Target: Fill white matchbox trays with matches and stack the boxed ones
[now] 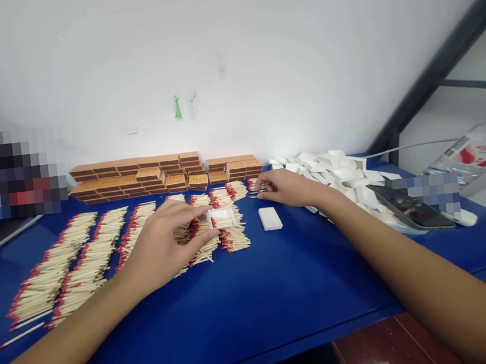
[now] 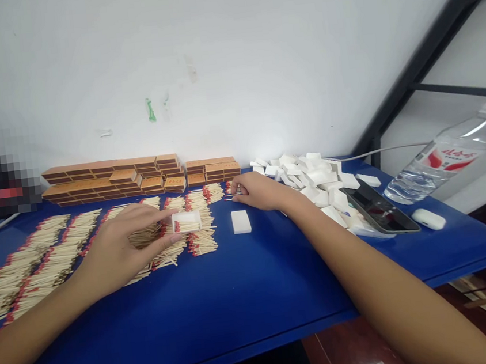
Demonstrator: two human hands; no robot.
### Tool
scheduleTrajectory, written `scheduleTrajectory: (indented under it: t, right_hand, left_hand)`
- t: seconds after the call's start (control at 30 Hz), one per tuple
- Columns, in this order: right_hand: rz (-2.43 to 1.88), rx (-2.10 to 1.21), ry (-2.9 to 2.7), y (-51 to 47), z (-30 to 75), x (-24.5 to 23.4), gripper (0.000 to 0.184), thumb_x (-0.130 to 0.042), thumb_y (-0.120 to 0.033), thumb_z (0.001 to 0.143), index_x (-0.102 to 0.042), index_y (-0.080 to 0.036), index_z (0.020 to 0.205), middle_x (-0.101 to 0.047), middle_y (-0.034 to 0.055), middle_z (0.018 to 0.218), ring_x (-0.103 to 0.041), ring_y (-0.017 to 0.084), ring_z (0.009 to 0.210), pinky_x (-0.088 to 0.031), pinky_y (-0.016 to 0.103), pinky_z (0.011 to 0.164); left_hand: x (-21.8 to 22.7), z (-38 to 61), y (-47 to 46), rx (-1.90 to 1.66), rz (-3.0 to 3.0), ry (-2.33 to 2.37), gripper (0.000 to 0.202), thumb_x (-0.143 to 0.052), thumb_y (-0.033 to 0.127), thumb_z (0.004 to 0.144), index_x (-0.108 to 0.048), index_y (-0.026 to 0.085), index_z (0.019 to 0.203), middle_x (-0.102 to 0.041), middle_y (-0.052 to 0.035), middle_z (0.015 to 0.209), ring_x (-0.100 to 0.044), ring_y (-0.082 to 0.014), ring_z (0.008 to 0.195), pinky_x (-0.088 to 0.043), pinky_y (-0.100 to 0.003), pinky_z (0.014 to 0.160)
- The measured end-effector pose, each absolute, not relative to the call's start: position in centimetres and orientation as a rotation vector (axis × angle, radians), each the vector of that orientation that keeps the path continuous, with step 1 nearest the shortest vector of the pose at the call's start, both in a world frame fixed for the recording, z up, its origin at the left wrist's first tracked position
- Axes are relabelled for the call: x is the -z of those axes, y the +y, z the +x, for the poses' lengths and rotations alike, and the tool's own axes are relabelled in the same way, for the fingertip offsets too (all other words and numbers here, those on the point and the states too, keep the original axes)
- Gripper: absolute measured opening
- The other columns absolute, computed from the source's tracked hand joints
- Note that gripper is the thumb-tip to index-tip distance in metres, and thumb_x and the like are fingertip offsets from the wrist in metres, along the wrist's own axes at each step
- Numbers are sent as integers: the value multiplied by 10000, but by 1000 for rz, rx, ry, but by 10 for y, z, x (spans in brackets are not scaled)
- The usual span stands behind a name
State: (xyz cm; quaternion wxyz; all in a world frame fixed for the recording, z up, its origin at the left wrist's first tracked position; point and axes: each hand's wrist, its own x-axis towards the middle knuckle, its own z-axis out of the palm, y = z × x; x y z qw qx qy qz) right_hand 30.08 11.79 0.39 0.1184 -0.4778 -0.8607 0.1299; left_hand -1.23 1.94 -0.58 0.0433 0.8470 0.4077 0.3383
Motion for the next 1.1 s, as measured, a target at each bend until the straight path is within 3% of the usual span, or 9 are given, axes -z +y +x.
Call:
scheduleTrajectory:
  t: [0.17,0.33,0.6,0.8,1.1]
  right_hand:
    - [-1378,-433,-2525,117,299,-3,99,-579,-215,906,-669,-184,879,-623,29,752,-523,155,651,-345,287,615]
    - [-1373,-379,-2531,119,301,0,128,-595,-272,929,-647,-191,1013,-605,10,745,-512,154,640,-335,287,612]
    - [-1388,-377,-2512,119,301,1,159,-584,-288,938,-627,-183,1050,-617,18,766,-523,161,647,-341,291,614]
    - [-1374,-380,-2534,120,300,2,122,-558,-249,944,-653,-181,909,-641,42,786,-541,167,679,-349,297,628]
    - [-1097,-396,-2436,78,267,-22,170,-573,-334,978,-614,-202,879,-580,7,753,-484,145,669,-357,300,642]
  left_hand:
    - [7,-13,20,-1038,2595,1252,387,-704,504,915,-727,239,1196,-732,-51,999,-626,-230,942,-493,-387,882]
    - [7,-13,20,-1039,2578,1229,379,-712,478,917,-720,244,1215,-723,-44,983,-618,-224,938,-488,-377,881]
    - [7,-12,20,-1045,2575,1223,370,-725,460,909,-731,220,1189,-726,-51,999,-621,-225,946,-481,-376,891]
    - [6,-12,20,-1047,2588,1218,363,-727,452,911,-731,209,1181,-727,-54,1022,-618,-219,957,-469,-363,892]
    - [9,-12,21,-1044,2588,1211,367,-734,442,911,-723,226,1208,-716,-33,953,-601,-206,905,-460,-360,858]
